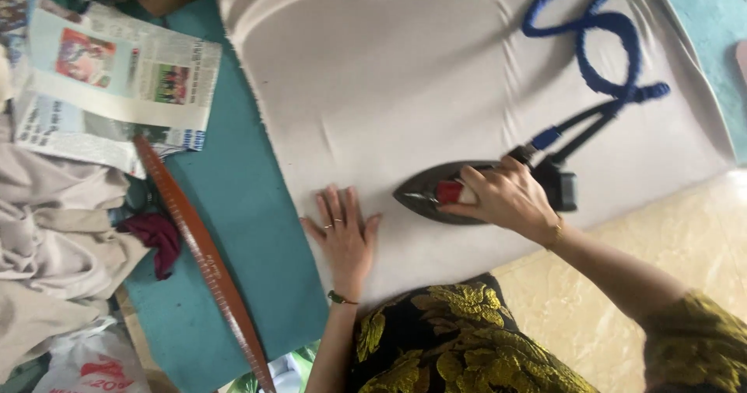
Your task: Ironing a large piece of light-colored fabric on a workbench in a sewing factory.
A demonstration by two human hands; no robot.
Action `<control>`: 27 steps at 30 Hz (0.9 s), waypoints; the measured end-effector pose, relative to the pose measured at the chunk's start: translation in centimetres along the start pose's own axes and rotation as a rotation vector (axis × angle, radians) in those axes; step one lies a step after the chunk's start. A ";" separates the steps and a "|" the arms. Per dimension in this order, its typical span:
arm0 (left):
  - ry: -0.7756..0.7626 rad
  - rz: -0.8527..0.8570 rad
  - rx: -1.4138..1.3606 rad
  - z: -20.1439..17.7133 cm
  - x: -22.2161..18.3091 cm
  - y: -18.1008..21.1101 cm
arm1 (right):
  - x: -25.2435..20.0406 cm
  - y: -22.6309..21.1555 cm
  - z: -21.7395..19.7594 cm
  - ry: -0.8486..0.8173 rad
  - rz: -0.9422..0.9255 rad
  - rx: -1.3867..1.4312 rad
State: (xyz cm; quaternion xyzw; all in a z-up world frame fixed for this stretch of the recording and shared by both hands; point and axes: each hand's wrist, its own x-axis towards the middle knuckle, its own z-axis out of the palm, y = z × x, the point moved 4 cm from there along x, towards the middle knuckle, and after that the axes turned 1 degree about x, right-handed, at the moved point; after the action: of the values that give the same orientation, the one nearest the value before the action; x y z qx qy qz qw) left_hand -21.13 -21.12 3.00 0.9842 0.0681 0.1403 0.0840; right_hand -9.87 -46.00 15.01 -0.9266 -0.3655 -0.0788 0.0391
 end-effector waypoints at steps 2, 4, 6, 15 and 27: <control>-0.007 0.007 0.017 0.1 0.0 0.1 | 0.8 1.2 0.5 0.014 -0.019 -0.048; -0.033 -0.002 0.039 0.4 -0.1 0.1 | 2.1 3.0 1.9 0.087 -0.080 -0.203; -0.056 -0.017 0.056 0.9 -0.5 0.1 | 4.7 4.6 1.4 0.107 -0.087 -0.226; -0.130 -0.173 -0.064 2.4 -2.3 8.7 | 18.5 15.4 6.1 0.298 -0.124 -0.193; -0.087 -0.321 -0.084 2.1 -1.7 11.3 | 11.3 12.0 5.7 0.089 -0.302 -0.016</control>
State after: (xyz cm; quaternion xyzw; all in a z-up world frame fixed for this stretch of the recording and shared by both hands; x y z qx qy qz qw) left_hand -20.94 -32.76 2.66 0.9615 0.2149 0.0849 0.1491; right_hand 7.17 -46.38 11.16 -0.8570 -0.4980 -0.1274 0.0356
